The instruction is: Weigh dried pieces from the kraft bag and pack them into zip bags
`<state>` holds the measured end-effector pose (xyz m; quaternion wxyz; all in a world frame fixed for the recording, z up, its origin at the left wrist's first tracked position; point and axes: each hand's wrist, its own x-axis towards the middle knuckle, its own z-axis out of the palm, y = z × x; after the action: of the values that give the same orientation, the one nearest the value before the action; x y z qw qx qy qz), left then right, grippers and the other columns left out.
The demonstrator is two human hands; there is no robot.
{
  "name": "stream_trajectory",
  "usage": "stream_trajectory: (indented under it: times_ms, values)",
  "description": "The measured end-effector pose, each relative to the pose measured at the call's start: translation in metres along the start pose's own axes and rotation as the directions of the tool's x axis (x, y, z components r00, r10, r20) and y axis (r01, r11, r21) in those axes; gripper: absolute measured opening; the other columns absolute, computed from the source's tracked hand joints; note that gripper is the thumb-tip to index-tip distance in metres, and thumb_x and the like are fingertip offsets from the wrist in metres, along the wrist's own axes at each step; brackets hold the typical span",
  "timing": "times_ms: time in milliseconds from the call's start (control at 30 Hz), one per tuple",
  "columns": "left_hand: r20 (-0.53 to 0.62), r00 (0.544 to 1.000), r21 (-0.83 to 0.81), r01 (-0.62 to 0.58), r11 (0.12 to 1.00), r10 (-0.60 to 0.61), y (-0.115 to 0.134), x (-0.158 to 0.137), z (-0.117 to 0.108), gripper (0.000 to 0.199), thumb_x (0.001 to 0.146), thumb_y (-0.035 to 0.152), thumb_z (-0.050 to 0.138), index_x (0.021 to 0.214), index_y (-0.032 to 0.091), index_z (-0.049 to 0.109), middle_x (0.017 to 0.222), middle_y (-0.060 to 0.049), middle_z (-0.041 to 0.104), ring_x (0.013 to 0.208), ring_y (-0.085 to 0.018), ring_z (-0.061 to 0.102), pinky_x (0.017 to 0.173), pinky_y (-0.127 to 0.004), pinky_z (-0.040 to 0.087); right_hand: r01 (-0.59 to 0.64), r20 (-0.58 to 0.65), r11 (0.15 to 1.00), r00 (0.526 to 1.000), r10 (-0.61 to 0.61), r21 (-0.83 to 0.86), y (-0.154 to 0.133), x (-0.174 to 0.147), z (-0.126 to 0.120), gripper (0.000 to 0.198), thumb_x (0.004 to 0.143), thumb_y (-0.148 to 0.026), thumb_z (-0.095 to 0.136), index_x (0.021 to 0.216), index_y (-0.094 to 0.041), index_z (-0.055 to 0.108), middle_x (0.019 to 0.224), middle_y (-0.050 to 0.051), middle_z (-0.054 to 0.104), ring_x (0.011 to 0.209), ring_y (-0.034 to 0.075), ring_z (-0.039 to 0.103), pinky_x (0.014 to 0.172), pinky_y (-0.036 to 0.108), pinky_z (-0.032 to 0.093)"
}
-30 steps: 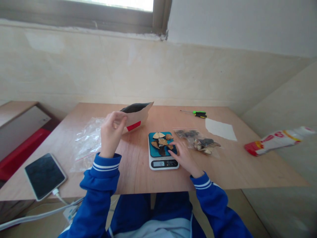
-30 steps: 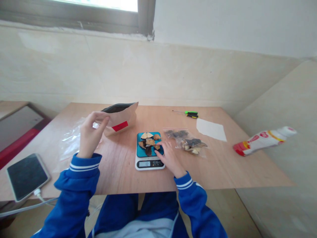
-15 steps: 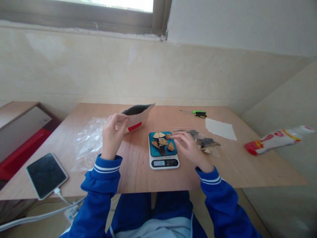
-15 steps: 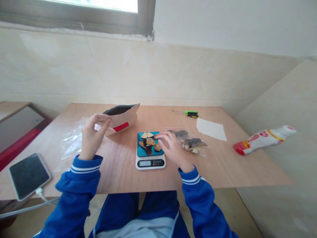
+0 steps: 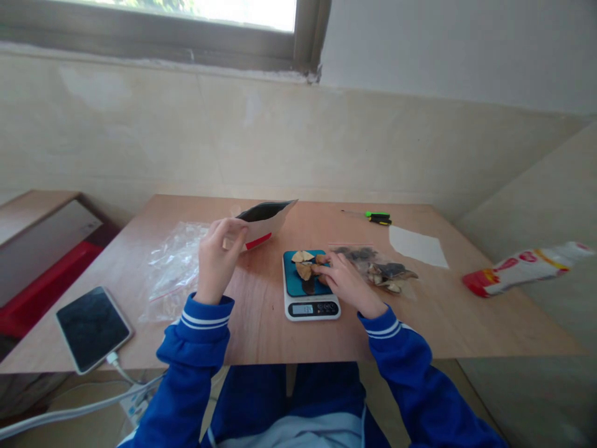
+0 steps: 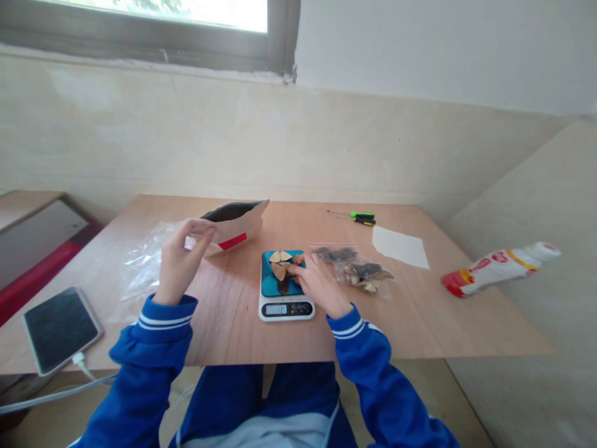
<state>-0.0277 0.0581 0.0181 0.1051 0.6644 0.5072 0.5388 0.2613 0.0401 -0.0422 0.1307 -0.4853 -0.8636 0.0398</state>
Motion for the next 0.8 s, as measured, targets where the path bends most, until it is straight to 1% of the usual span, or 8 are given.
stream_trajectory:
  times_ms: [67,133,233,433,500,600,667,800]
  values:
    - [-0.003,1.0,0.004,-0.002,1.0,0.002,0.0,0.0,0.0,0.009,0.09,0.023,0.056,0.092,0.023,0.064,0.094,-0.002,0.066,0.089,-0.017,0.063,0.082,-0.032,0.048,-0.013,0.004,1.0,1.0,0.013,0.005,0.002,-0.002,-0.001,0.034,0.091,-0.01,0.047,0.113,-0.021,0.071,0.114,0.013,0.057,0.104,0.027,0.051,0.093,0.043,0.044]
    - [-0.006,1.0,0.007,-0.004,1.0,0.005,0.0,0.0,0.001,0.009,0.089,0.022,0.056,0.092,0.023,0.064,0.094,-0.002,0.066,0.089,-0.017,0.063,0.082,-0.032,0.048,-0.021,-0.003,1.0,1.0,0.021,0.02,0.004,-0.003,-0.002,0.038,0.091,-0.008,0.043,0.115,-0.021,0.07,0.113,0.013,0.057,0.105,0.027,0.051,0.094,0.042,0.044]
    - [-0.004,1.0,0.008,-0.003,1.0,0.003,0.0,0.0,0.001,0.008,0.089,0.022,0.056,0.092,0.022,0.064,0.094,-0.002,0.066,0.088,-0.017,0.063,0.082,-0.032,0.048,-0.028,-0.016,0.998,0.999,0.029,0.05,0.003,-0.002,-0.001,0.04,0.09,-0.007,0.045,0.118,-0.022,0.069,0.111,0.013,0.057,0.105,0.026,0.051,0.093,0.041,0.044]
    - [-0.004,1.0,0.009,0.003,1.0,-0.003,0.001,-0.001,0.0,0.008,0.09,0.024,0.056,0.092,0.022,0.064,0.093,-0.002,0.066,0.088,-0.017,0.063,0.081,-0.032,0.048,0.016,0.001,0.994,1.0,-0.016,0.105,-0.003,0.006,0.006,0.04,0.09,-0.006,0.043,0.114,-0.024,0.07,0.108,0.011,0.058,0.102,0.024,0.05,0.092,0.04,0.042]
    - [0.002,1.0,0.006,-0.004,1.0,0.004,0.002,-0.001,-0.001,0.009,0.09,0.023,0.056,0.092,0.022,0.064,0.093,-0.002,0.066,0.089,-0.017,0.063,0.082,-0.032,0.048,-0.007,-0.016,0.995,1.0,0.009,0.1,-0.001,0.007,0.005,0.041,0.09,-0.005,0.043,0.114,-0.023,0.07,0.108,0.011,0.058,0.101,0.024,0.05,0.091,0.039,0.042]
    - [0.014,1.0,0.004,-0.005,1.0,0.005,0.002,-0.001,-0.002,0.009,0.09,0.023,0.056,0.093,0.022,0.064,0.094,-0.002,0.066,0.089,-0.017,0.063,0.082,-0.032,0.048,-0.08,-0.05,0.995,0.995,0.083,0.064,0.004,0.004,0.003,0.039,0.088,-0.004,0.043,0.11,-0.02,0.071,0.107,0.011,0.058,0.1,0.025,0.049,0.09,0.039,0.041]
    - [0.011,1.0,0.009,-0.001,1.0,0.001,0.002,-0.001,-0.001,0.009,0.09,0.023,0.055,0.093,0.023,0.064,0.094,-0.002,0.066,0.089,-0.017,0.063,0.08,-0.031,0.048,-0.11,-0.056,0.993,0.992,0.112,0.03,0.008,0.003,0.003,0.036,0.089,-0.007,0.043,0.108,-0.02,0.071,0.105,0.012,0.058,0.099,0.025,0.049,0.089,0.039,0.041]
    - [-0.002,1.0,0.026,-0.003,1.0,0.003,0.001,-0.001,0.001,0.008,0.089,0.022,0.056,0.092,0.023,0.064,0.093,-0.002,0.067,0.087,-0.017,0.063,0.079,-0.031,0.048,-0.125,-0.074,0.992,0.99,0.123,-0.021,0.01,0.006,0.004,0.024,0.094,-0.023,0.049,0.107,-0.021,0.07,0.104,0.012,0.058,0.098,0.026,0.05,0.087,0.038,0.041]
